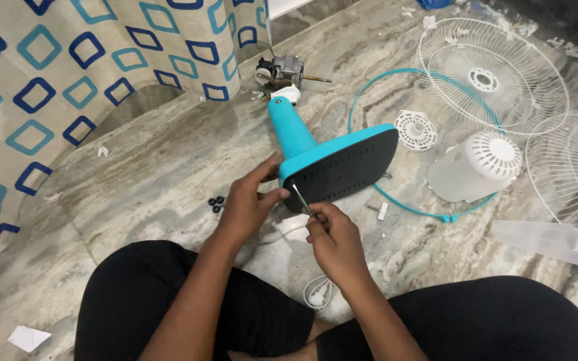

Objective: The person sits on the floor and uses a screwdriver to fasten screws into the base of a teal and black fan. The person repeatedly picks up screws and inserts them into the base, tightening them with the screwdriver.

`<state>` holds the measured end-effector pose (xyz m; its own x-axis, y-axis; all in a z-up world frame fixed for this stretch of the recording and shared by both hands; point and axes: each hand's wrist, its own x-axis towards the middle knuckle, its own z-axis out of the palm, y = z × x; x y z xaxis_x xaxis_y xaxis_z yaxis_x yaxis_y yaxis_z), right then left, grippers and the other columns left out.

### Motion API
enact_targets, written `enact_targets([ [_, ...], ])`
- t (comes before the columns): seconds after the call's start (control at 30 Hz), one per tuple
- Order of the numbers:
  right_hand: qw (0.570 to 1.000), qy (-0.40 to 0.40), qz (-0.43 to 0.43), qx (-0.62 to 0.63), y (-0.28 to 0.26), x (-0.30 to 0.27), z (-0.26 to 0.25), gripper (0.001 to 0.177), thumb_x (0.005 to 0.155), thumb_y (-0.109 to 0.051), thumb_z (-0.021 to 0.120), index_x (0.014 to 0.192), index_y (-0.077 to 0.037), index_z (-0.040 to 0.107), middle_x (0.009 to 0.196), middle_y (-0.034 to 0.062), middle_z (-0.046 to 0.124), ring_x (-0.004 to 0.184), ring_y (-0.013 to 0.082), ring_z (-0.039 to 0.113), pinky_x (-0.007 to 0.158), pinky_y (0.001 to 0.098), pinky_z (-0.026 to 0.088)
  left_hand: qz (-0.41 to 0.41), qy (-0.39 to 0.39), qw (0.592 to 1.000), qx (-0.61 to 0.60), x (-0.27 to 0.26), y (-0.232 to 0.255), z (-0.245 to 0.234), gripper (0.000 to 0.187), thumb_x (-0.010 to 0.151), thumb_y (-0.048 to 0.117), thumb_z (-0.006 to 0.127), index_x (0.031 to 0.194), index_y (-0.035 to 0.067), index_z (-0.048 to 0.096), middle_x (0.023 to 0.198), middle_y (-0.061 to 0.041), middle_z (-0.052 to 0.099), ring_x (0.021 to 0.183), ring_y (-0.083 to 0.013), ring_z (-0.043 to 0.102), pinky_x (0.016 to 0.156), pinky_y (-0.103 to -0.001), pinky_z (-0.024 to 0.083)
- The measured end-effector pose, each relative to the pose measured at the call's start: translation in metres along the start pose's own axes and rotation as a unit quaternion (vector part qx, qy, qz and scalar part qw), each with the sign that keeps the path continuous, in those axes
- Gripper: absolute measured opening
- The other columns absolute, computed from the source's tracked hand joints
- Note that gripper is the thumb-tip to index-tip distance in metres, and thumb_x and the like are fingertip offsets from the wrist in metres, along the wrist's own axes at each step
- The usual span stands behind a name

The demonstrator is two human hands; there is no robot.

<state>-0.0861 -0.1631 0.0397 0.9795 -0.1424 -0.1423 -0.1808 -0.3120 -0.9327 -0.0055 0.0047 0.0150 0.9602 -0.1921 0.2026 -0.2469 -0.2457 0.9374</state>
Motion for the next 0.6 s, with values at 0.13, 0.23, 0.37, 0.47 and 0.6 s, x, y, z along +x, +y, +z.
enact_targets([
  [0.13, 0.993, -0.062, -0.026, -0.094, 0.008, -0.008, -0.016, 0.026, 0.091, -0.012, 0.057, 0.112, -0.002, 0.070, 0.083, 0.0149, 0.073, 0.073, 0.0261, 0.069, 0.069, 0.0385, 0.053, -0.039, -0.021, 0.985, 0.166, -0.004, -0.003, -0.020, 0.043, 0.085, 0.018, 0.079, 0.126, 0.011, 0.068, 0.103, -0.011, 0.079, 0.092, -0.0245, 0.076, 0.081, -0.038, 0.058],
  [0.23, 0.976, -0.104, -0.064, -0.182, 0.005, -0.013, -0.024, 0.026, 0.088, -0.015, 0.061, 0.108, -0.002, 0.070, 0.088, 0.0178, 0.073, 0.081, 0.0316, 0.072, 0.074, 0.0414, 0.054, -0.063, -0.081, 0.963, 0.250, 0.000, 0.000, -0.039, 0.024, 0.084, 0.022, 0.080, 0.104, 0.009, 0.077, 0.094, -0.011, 0.078, 0.084, -0.0256, 0.075, 0.077, -0.039, 0.057],
  [0.37, 0.955, -0.154, -0.060, -0.244, -0.008, -0.025, -0.032, 0.029, 0.087, -0.021, 0.067, 0.110, -0.003, 0.070, 0.091, 0.0211, 0.074, 0.085, 0.0364, 0.072, 0.077, 0.0428, 0.054, -0.084, -0.170, 0.931, 0.311, 0.009, -0.001, -0.069, 0.014, 0.083, 0.019, 0.078, 0.093, 0.009, 0.079, 0.091, -0.010, 0.079, 0.083, -0.0255, 0.075, 0.077, -0.039, 0.057],
  [0.47, 0.950, -0.158, -0.063, -0.261, -0.015, -0.032, -0.035, 0.029, 0.087, -0.022, 0.068, 0.110, -0.004, 0.071, 0.091, 0.0213, 0.075, 0.086, 0.0365, 0.073, 0.077, 0.0435, 0.054, -0.098, -0.191, 0.920, 0.329, 0.008, -0.011, -0.082, 0.012, 0.082, 0.016, 0.078, 0.092, 0.009, 0.079, 0.090, -0.009, 0.079, 0.084, -0.0249, 0.075, 0.077, -0.039, 0.057],
  [0.6, 0.947, -0.144, 0.014, -0.287, -0.009, -0.031, -0.033, 0.026, 0.088, -0.023, 0.067, 0.107, -0.006, 0.072, 0.084, 0.0195, 0.075, 0.077, 0.0349, 0.075, 0.074, 0.0445, 0.056, -0.139, -0.205, 0.913, 0.325, 0.002, -0.031, -0.081, 0.011, 0.079, 0.012, 0.078, 0.090, 0.010, 0.081, 0.090, -0.008, 0.081, 0.086, -0.0223, 0.076, 0.079, -0.038, 0.057],
])
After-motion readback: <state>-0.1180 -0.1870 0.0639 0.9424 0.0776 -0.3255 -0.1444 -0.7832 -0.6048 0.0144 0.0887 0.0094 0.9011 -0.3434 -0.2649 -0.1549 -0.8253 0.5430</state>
